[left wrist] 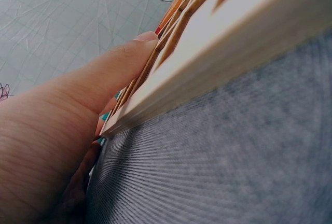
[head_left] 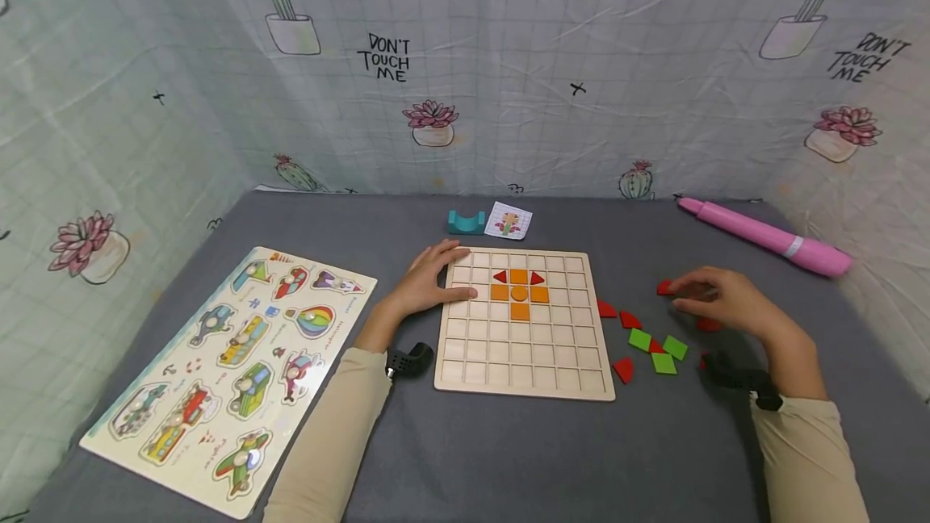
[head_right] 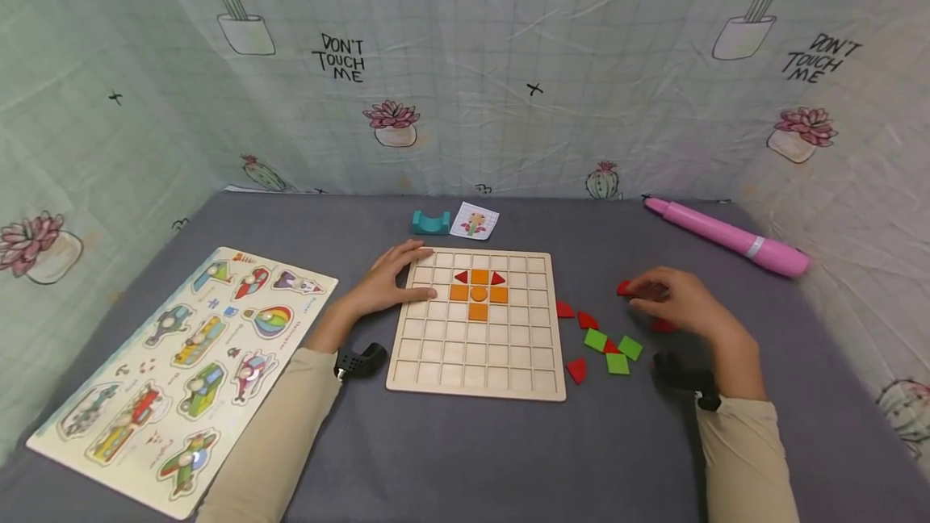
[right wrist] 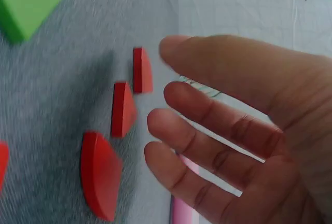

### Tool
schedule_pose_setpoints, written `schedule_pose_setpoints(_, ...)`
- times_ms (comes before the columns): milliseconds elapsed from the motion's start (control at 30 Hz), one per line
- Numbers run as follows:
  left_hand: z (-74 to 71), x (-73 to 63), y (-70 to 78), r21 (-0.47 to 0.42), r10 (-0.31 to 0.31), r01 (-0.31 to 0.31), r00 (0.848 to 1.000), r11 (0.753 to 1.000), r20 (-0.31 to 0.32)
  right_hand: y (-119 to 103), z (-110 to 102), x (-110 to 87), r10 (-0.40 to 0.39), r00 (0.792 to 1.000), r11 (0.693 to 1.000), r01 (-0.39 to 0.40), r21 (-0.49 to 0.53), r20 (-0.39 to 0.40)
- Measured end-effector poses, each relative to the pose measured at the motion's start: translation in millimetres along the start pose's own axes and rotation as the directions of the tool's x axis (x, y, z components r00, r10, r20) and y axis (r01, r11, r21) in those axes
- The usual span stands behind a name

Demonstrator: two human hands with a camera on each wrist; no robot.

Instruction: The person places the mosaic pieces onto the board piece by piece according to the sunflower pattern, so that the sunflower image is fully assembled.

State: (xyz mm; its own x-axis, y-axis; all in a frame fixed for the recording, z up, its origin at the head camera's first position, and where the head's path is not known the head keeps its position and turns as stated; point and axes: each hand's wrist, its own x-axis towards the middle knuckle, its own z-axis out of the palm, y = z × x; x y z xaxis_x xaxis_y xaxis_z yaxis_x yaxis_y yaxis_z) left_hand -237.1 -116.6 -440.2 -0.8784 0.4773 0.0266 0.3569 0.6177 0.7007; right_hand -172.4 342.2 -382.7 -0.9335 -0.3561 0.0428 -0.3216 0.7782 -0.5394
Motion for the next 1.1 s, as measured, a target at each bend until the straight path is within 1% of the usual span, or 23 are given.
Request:
schedule_pose_setpoints(200, 0.2, -1.2, -2.3, 0.015, 0.0, 0.0, 1.0, 1.0, 0.0, 9.5, -1.7, -0.2, 0.043, 0.997, 0.999, -0.042, -0.011, 0.059)
schedule_pose_setpoints(433, 0.6, -1.9, -3.8, 0.013, -0.009, 0.009, 1.0, 1.0, 0.0, 14.3, -1.2, 0.1, 0.059, 0.993, 0.998, -0.058, -0.014, 0.097)
schedule_pose_setpoints(700, 1.1, 0.6, -3.1, 0.014, -0.017, 0.017, 1.0, 1.0, 0.004, 16.5, -1.0, 1.0, 0.063, 0.992, 0.998, -0.063, -0.003, 0.107)
schedule_pose_setpoints(833, 0.7, 0.2, -2.3, 0.017, -0.015, 0.015, 1.0, 1.0, 0.004, 16.3, -0.2, 0.6, 0.065, 0.992, 0.997, -0.069, 0.029, 0.108)
schedule_pose_setpoints(967, 0.0, -0.2, -0.9, 0.013, -0.011, 0.011, 1.0, 1.0, 0.003, 17.8, 0.0, -0.8, 0.047, 0.993, 0.997, -0.054, 0.06, 0.108)
schedule_pose_setpoints(1100, -0.1, -0.2, -0.4, 0.002, 0.001, -0.001, 1.0, 1.0, 0.003, 18.1, 0.4, -1.0, 0.034, 0.994, 0.999, -0.038, 0.037, 0.101)
